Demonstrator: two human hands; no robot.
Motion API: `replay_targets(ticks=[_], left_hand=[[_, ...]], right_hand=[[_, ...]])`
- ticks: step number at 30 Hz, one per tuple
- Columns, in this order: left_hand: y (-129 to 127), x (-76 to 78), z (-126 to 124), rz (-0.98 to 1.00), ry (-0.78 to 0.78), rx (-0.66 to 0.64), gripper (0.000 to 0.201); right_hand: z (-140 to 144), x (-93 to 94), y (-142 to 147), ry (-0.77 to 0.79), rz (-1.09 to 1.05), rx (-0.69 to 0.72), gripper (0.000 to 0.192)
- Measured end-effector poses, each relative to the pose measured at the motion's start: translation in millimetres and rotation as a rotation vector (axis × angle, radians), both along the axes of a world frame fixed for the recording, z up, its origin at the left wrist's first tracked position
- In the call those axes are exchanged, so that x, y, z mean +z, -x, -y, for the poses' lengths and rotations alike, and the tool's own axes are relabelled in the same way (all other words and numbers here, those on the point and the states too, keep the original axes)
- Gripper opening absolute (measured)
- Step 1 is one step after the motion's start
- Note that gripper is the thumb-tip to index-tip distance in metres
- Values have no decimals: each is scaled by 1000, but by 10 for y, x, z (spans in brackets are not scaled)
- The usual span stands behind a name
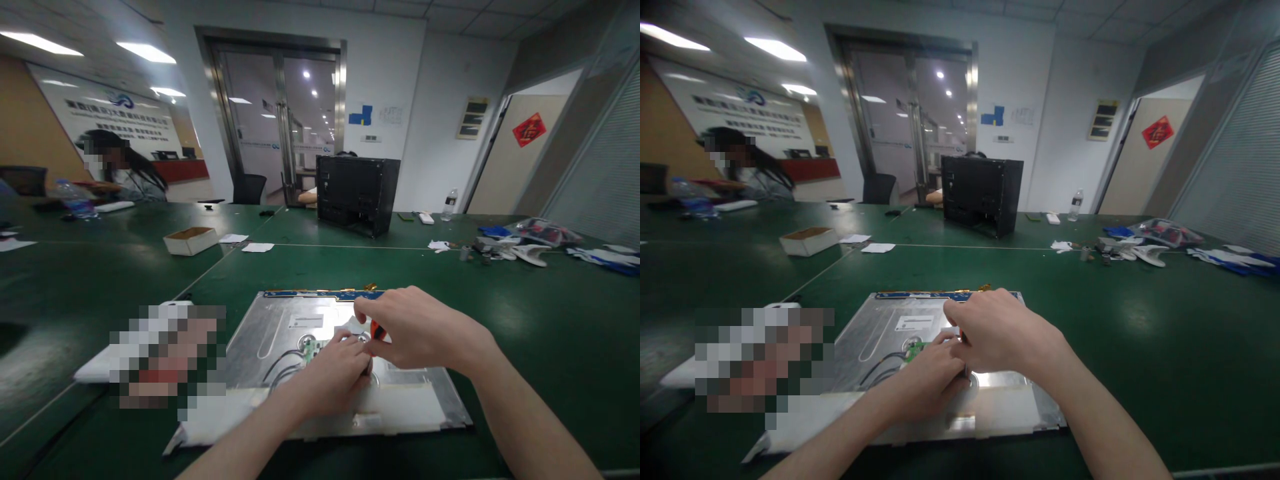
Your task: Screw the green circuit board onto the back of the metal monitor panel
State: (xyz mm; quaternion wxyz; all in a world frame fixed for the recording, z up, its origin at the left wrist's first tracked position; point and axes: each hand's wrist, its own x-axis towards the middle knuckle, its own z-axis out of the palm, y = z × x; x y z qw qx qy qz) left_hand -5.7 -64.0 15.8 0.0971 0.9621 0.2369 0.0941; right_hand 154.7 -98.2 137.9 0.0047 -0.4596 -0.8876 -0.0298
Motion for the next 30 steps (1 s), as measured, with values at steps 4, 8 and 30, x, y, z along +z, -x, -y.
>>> replay_targets(ticks=[4, 8, 30], left_hand=[[28, -7, -14, -1, 3, -21, 6], [52, -7, -29, 2, -19, -32, 7], [28, -43, -15, -16, -56, -19, 3]], right_hand=[[1, 1, -26, 45, -10, 9, 21], [-13, -6, -27, 55, 10, -18, 20], [-13, 18, -25, 62, -14, 12, 22]])
